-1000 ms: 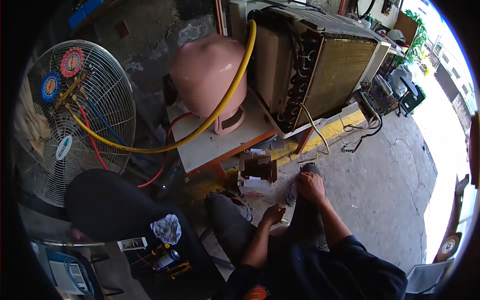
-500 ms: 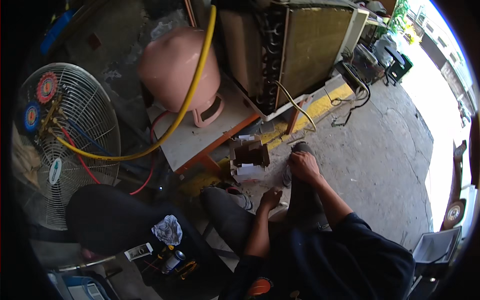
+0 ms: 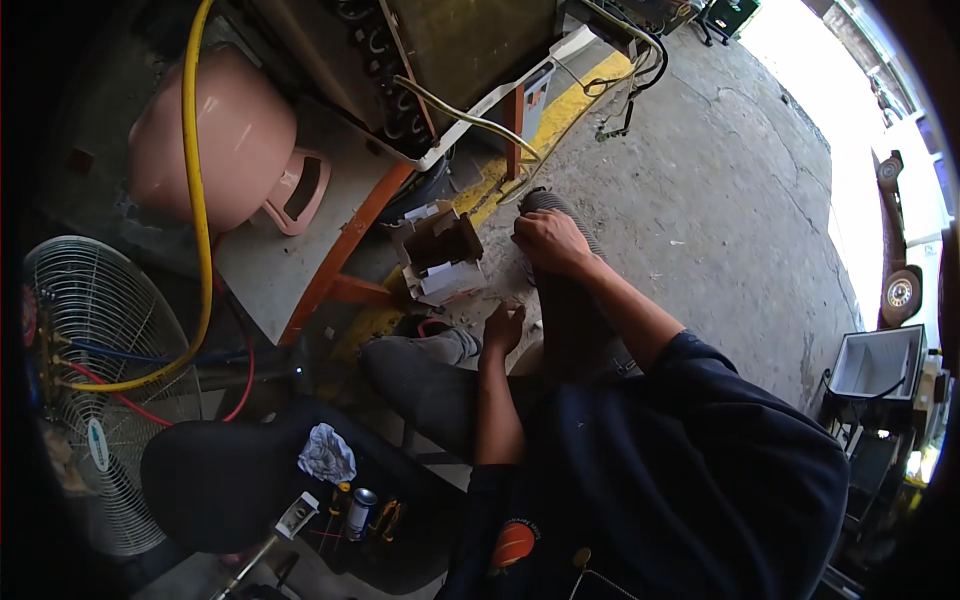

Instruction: Repairing and inspecting an air conditioning or refrigeration unit using manifold gauges.

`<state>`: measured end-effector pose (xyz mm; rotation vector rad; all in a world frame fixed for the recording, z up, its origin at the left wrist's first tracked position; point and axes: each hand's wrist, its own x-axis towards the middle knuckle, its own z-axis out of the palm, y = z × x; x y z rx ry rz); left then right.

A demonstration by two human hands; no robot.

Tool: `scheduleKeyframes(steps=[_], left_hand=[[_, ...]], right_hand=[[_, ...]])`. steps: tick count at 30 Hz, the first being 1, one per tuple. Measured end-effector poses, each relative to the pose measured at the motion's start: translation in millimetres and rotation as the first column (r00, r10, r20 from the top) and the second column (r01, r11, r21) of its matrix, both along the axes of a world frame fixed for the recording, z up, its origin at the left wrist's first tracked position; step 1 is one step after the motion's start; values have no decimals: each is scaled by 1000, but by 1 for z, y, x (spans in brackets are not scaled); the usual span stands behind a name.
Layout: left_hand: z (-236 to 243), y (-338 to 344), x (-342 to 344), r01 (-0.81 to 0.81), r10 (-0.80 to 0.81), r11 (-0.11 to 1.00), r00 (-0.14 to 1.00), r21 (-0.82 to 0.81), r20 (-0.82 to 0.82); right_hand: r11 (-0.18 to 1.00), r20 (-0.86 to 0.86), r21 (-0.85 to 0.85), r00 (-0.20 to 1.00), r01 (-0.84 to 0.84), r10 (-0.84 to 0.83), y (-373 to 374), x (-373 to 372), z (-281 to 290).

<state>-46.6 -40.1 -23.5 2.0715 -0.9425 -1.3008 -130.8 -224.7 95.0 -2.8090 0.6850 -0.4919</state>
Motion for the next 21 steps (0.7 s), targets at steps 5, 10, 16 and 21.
scheduleKeyframes(steps=[5, 10, 16, 21], left_hand=[[-5, 7, 0, -8, 8, 999, 1000, -32, 5], [-9, 6, -3, 13, -13, 1000, 1000, -12, 27], [-11, 6, -3, -9, 9, 1000, 1000, -3, -8], [-9, -3, 2, -16, 16, 1000, 1000, -15, -7]], right_hand=[[1000, 6, 21, 1000, 1, -2, 4, 1, 2], [1000, 24, 22, 1000, 0, -1, 4, -3, 2], [999, -5, 35, 1000, 19, -19, 5, -3, 5], [1000, 4, 17, 1000, 10, -10, -2, 2, 7]])
